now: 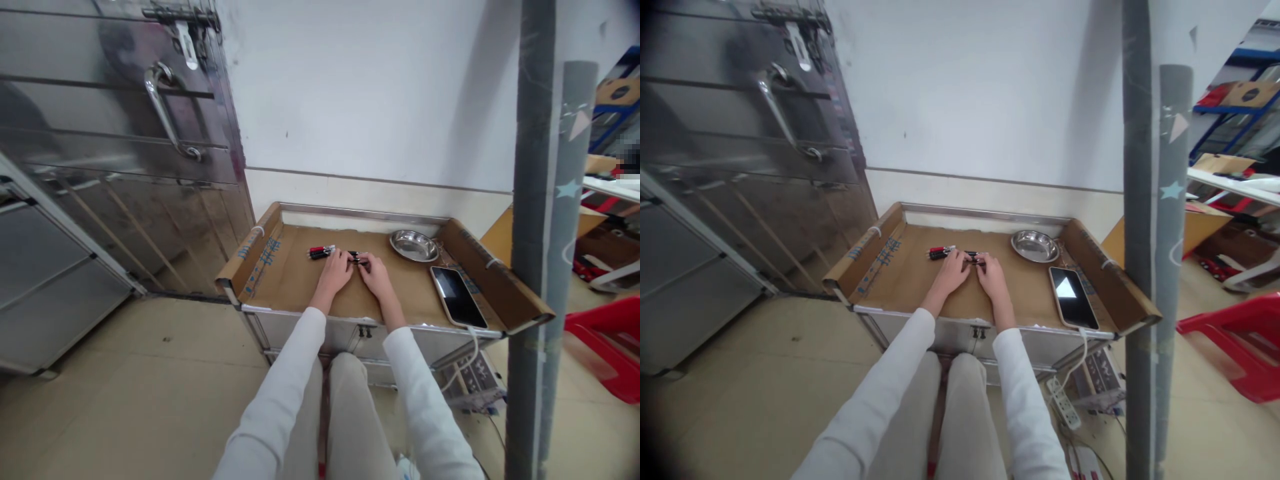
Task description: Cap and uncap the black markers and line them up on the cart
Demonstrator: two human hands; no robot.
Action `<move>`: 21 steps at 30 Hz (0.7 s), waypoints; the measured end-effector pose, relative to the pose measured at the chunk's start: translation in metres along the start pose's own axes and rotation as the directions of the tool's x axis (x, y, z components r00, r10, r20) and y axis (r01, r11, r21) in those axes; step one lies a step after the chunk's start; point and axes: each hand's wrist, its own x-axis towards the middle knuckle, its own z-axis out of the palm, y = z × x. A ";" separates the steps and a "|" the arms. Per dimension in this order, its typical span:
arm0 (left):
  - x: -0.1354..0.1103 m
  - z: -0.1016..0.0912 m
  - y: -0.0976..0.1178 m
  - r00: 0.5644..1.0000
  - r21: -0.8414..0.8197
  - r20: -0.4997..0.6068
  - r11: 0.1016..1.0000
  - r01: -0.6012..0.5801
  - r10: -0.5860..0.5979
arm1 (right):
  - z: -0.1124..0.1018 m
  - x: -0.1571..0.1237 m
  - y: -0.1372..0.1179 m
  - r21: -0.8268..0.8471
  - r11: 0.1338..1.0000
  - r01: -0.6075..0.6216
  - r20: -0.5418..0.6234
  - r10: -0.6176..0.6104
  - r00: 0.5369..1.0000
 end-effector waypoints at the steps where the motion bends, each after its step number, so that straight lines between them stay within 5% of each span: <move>1: -0.001 0.000 0.000 1.000 -0.010 0.008 1.000 -0.014 0.014 | 0.000 0.000 0.000 0.012 1.000 -0.008 -0.002 0.008 1.000; 15: -0.002 -0.008 0.004 0.998 0.016 0.054 1.000 -0.026 0.025 | -0.001 -0.002 -0.007 0.098 0.995 -0.032 0.037 0.028 0.999; 21: -0.003 -0.008 0.006 0.985 0.153 -0.035 0.973 0.172 -0.168 | 0.000 -0.002 -0.007 0.013 0.999 -0.032 -0.024 0.032 0.999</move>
